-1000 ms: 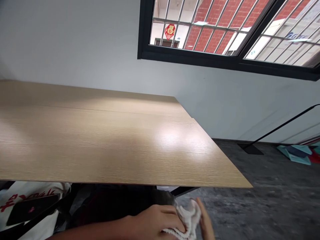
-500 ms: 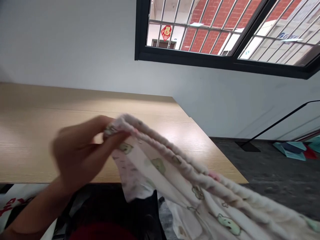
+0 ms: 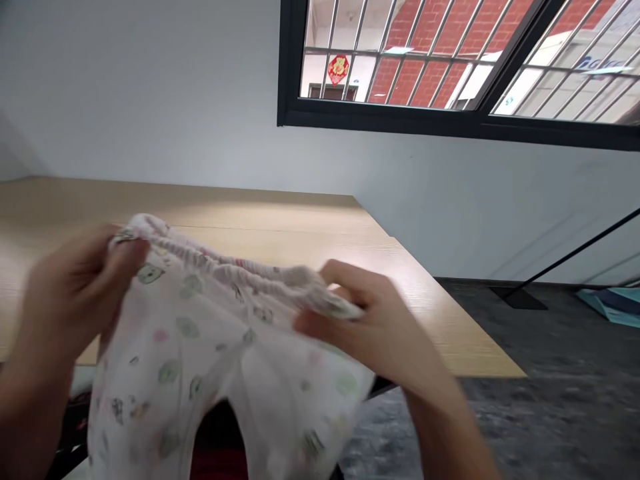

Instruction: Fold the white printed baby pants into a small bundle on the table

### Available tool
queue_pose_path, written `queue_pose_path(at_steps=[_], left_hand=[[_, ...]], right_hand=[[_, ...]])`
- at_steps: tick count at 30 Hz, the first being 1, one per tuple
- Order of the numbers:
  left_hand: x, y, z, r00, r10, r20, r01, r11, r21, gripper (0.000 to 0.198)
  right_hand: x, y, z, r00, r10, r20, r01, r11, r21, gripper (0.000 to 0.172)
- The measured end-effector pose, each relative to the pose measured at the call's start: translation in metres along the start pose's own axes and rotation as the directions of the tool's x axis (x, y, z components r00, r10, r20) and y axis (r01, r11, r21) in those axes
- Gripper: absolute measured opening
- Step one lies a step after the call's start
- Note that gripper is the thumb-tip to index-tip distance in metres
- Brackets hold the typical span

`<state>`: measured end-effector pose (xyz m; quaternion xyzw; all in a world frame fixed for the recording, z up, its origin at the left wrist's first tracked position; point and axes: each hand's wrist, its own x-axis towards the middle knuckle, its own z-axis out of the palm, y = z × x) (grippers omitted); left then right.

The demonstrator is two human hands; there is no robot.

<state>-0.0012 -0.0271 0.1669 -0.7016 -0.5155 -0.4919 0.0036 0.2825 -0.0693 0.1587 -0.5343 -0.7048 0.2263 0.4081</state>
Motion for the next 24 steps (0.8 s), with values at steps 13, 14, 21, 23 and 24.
queue_pose_path(at_steps=[13,14,21,23,24], left_hand=[[0.074,-0.137,0.173,0.936,-0.186,0.298,0.129,0.971,0.199,0.025],[0.077,-0.138,0.178,0.928,-0.198,0.315,0.131,0.966,0.222,0.023],[0.059,-0.120,0.165,0.856,-0.039,0.516,-0.073,0.978,0.194,0.039],[0.044,-0.114,0.153,0.782,0.036,0.623,-0.157,0.978,0.140,0.041],[0.034,-0.111,0.147,0.742,0.049,0.668,-0.180,0.975,0.129,0.042]], right_hand=[[0.185,0.141,0.096,0.975,0.193,-0.114,-0.204,0.974,-0.101,0.025],[0.189,0.146,0.095,0.973,0.201,-0.111,-0.214,0.969,-0.126,0.023],[0.156,0.135,0.099,0.987,0.145,0.073,-0.120,0.955,-0.272,0.048],[0.139,0.117,0.112,0.983,0.034,0.181,0.015,0.964,-0.265,0.043],[0.132,0.108,0.120,0.966,-0.037,0.256,0.101,0.965,-0.241,0.041]])
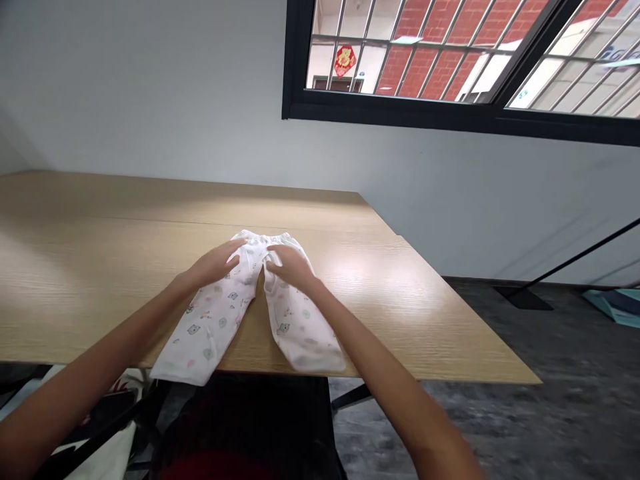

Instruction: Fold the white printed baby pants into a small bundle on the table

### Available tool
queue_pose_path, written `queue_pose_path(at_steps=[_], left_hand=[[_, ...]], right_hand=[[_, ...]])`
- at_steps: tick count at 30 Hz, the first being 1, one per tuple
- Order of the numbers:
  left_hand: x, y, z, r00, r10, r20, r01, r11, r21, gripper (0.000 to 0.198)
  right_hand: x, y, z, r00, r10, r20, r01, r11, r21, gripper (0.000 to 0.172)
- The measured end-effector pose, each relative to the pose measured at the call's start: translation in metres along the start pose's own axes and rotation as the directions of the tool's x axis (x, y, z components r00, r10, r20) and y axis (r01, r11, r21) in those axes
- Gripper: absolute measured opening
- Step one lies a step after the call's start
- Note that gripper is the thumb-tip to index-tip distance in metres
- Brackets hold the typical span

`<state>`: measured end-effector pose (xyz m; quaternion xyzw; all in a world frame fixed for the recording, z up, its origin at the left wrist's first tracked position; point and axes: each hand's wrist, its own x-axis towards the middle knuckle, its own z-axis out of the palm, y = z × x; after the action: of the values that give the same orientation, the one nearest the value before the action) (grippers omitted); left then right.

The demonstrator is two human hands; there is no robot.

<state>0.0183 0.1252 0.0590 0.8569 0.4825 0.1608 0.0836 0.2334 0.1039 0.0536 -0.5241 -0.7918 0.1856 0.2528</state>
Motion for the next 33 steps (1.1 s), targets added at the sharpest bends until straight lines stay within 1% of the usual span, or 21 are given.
queue_pose_path(at_steps=[1,3,5,6,8,10,11,12,13,14,16,18,20,22,24,25,27,28,29,31,33], left_hand=[[-0.011,0.005,0.002,0.999,0.003,0.055,-0.003,1.000,0.010,0.042],[-0.038,0.021,0.007,0.986,-0.047,0.157,0.039,0.998,0.057,0.042],[-0.070,0.049,0.011,0.960,-0.142,0.241,0.111,0.984,0.139,0.046],[-0.087,0.067,0.012,0.943,-0.195,0.269,0.147,0.971,0.188,0.051],[-0.117,0.105,0.008,0.909,-0.266,0.320,0.189,0.950,0.250,0.057],[-0.135,0.138,-0.001,0.848,-0.274,0.454,0.154,0.947,0.283,0.052],[-0.137,0.149,-0.006,0.830,-0.262,0.492,0.129,0.949,0.287,0.048],[-0.133,0.155,-0.010,0.833,-0.237,0.500,0.104,0.954,0.280,0.045],[-0.123,0.156,-0.013,0.856,-0.200,0.477,0.078,0.961,0.264,0.042],[-0.108,0.153,-0.015,0.890,-0.155,0.430,0.053,0.970,0.239,0.039],[-0.061,0.140,-0.014,0.935,-0.070,0.347,0.005,0.983,0.185,0.036],[-0.006,0.126,-0.008,0.933,-0.047,0.356,-0.011,0.987,0.160,0.032],[0.039,0.121,0.001,0.923,-0.039,0.384,-0.015,0.990,0.137,0.023],[0.054,0.130,0.014,0.926,-0.014,0.376,-0.032,0.993,0.116,0.020],[0.034,0.152,0.033,0.941,0.012,0.338,-0.050,0.993,0.104,0.032],[0.014,0.166,0.044,0.946,0.027,0.324,-0.062,0.993,0.098,0.040],[-0.036,0.192,0.069,0.959,0.039,0.280,-0.071,0.992,0.107,0.076],[-0.059,0.203,0.081,0.961,0.091,0.261,-0.118,0.989,0.091,0.084],[-0.079,0.210,0.092,0.972,0.148,0.181,-0.167,0.982,0.094,0.088],[-0.103,0.217,0.108,0.982,0.172,0.074,-0.181,0.974,0.136,0.081],[-0.107,0.214,0.112,0.987,0.158,0.031,-0.161,0.979,0.124,0.059]], right_hand=[[-0.002,-0.011,0.008,0.993,-0.094,0.065,0.093,0.996,0.008,0.040],[0.000,-0.027,0.025,0.946,-0.250,0.208,0.253,0.967,0.012,0.042],[0.012,-0.034,0.043,0.893,-0.309,0.327,0.341,0.939,-0.046,0.041],[0.021,-0.034,0.052,0.884,-0.300,0.359,0.352,0.932,-0.088,0.040],[0.039,-0.031,0.065,0.907,-0.233,0.351,0.302,0.940,-0.158,0.038],[0.055,-0.028,0.070,0.939,-0.158,0.305,0.217,0.961,-0.172,0.037],[0.059,-0.028,0.068,0.947,-0.133,0.293,0.186,0.969,-0.162,0.036],[0.062,-0.028,0.064,0.950,-0.119,0.289,0.166,0.976,-0.143,0.036],[0.062,-0.028,0.057,0.950,-0.116,0.291,0.157,0.980,-0.121,0.037],[0.059,-0.026,0.048,0.952,-0.110,0.287,0.142,0.985,-0.096,0.039],[0.051,-0.018,0.025,0.969,-0.066,0.240,0.081,0.995,-0.055,0.043],[0.040,-0.002,0.002,0.985,0.017,0.171,-0.010,0.999,-0.043,0.046],[0.030,0.021,-0.016,0.985,0.121,0.120,-0.115,0.992,-0.059,0.046],[0.023,0.046,-0.025,0.971,0.215,0.106,-0.207,0.975,-0.083,0.044],[0.019,0.066,-0.025,0.953,0.283,0.105,-0.274,0.957,-0.091,0.041],[0.019,0.073,-0.022,0.948,0.301,0.106,-0.293,0.952,-0.087,0.040],[0.019,0.080,-0.017,0.942,0.320,0.102,-0.315,0.947,-0.064,0.038],[0.020,0.081,-0.014,0.940,0.325,0.100,-0.322,0.945,-0.048,0.036],[0.021,0.080,-0.012,0.939,0.331,0.098,-0.330,0.944,-0.027,0.033],[0.022,0.075,-0.012,0.934,0.345,0.094,-0.349,0.937,0.029,0.026],[0.021,0.069,-0.015,0.925,0.366,0.103,-0.376,0.920,0.112,0.022]])
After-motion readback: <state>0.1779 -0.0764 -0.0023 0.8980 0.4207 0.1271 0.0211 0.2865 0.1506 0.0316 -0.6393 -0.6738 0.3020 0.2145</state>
